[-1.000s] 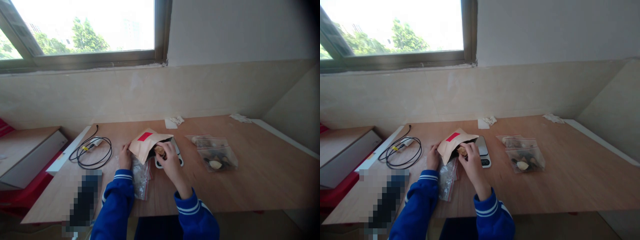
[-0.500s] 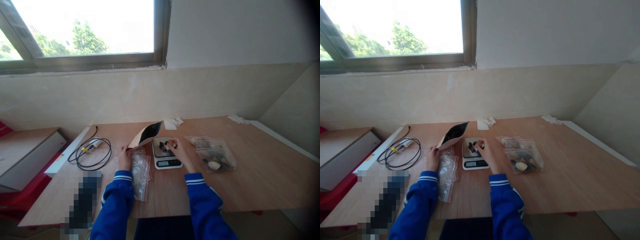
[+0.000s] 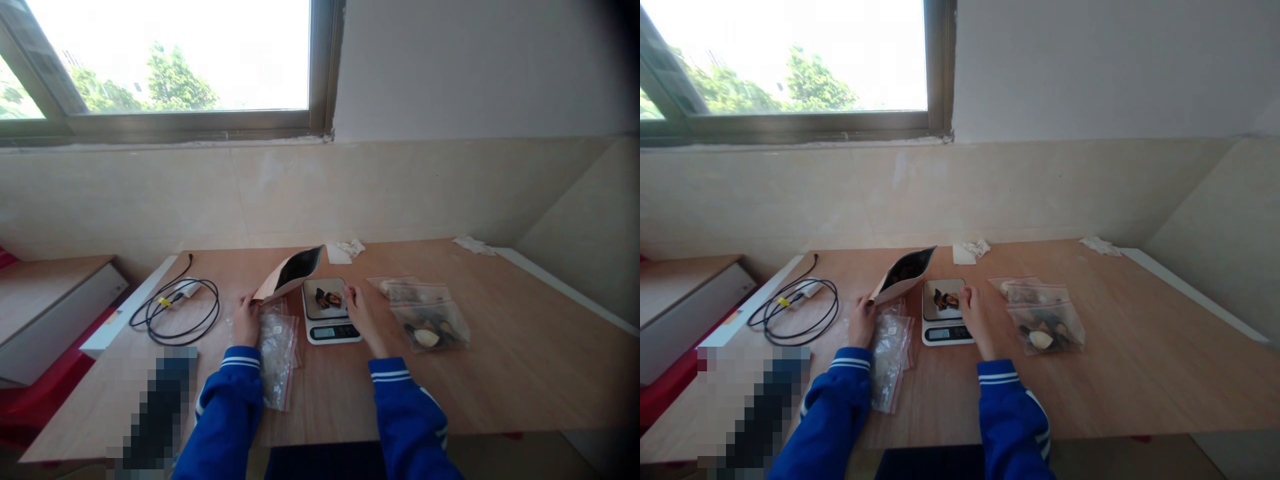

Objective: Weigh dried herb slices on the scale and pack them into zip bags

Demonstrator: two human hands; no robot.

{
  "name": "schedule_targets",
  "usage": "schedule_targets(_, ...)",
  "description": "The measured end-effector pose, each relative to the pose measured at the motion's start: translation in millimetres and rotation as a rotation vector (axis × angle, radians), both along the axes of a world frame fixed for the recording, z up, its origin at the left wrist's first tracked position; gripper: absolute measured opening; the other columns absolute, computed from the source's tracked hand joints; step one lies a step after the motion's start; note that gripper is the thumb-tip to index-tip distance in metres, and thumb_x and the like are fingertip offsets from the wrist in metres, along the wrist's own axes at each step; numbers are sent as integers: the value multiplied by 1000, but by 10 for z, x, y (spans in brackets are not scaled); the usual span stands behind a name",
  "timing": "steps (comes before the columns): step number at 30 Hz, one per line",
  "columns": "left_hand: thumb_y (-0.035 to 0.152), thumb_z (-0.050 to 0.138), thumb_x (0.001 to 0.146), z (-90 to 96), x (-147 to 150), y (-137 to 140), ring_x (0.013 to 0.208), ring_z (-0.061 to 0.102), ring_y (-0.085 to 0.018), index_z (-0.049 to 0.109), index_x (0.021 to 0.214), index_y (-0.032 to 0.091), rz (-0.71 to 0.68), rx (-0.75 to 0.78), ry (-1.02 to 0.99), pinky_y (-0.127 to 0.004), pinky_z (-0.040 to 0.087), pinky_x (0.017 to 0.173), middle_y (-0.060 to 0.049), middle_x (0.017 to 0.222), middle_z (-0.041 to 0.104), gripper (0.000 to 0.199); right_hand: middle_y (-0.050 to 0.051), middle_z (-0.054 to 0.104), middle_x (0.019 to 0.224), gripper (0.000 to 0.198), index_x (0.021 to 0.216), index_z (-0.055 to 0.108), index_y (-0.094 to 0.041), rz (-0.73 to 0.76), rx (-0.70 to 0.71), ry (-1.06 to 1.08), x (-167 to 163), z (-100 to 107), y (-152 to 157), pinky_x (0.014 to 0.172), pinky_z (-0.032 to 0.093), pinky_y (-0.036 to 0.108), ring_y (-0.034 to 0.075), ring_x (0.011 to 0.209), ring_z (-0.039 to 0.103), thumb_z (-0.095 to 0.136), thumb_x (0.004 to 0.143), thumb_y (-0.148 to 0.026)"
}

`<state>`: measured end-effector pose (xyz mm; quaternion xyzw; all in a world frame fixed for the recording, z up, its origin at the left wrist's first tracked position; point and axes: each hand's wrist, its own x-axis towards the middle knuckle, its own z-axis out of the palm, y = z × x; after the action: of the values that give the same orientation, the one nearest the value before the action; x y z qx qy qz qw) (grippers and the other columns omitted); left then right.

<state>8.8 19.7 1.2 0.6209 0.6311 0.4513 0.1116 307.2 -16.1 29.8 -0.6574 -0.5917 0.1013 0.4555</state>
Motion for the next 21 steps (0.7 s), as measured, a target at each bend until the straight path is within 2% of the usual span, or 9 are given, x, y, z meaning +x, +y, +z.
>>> schedule_targets(5,18,48,82,17,5,-11,96,60,-22,60,114,17,-6,1,5,-39,47,91,-9,106,58,35,17,66,89,39,87,59,-15,-14,-16,26,-148,45,101,75,45,35,26,85,61,33,92,-44)
schedule_targets(9,17,49,81,24,7,-13,95,61,-22,61,114,18,2,11,8,-38,48,89,-9,104,58,35,18,66,99,41,97,59,-15,-1,-32,113,-159,-6,139,86,43,42,28,97,61,32,91,-44)
schedule_targets(13,18,49,81,13,7,-11,96,60,-23,61,113,18,12,15,15,-38,48,89,-10,105,58,34,18,64,111,47,106,59,-16,44,21,243,-95,29,54,92,44,42,26,106,59,25,93,-45)
schedule_targets(15,18,49,81,5,7,-9,97,60,-23,62,112,18,18,17,12,-38,48,90,-9,105,59,33,16,65,109,46,105,59,-16,58,77,335,-88,134,-21,92,45,40,24,105,60,24,93,-44)
schedule_targets(18,18,49,80,-1,7,-9,96,60,-22,62,110,19,16,18,4,-38,48,90,-9,103,59,33,12,65,107,37,100,60,-18,105,185,518,-132,412,-177,90,46,37,22,101,61,34,92,-42)
schedule_targets(21,17,49,80,0,9,-10,96,60,-22,61,112,19,9,20,-5,-39,47,91,-8,103,59,34,8,66,102,30,98,62,-19,278,237,585,-218,767,-357,88,47,35,20,98,61,40,91,-38)
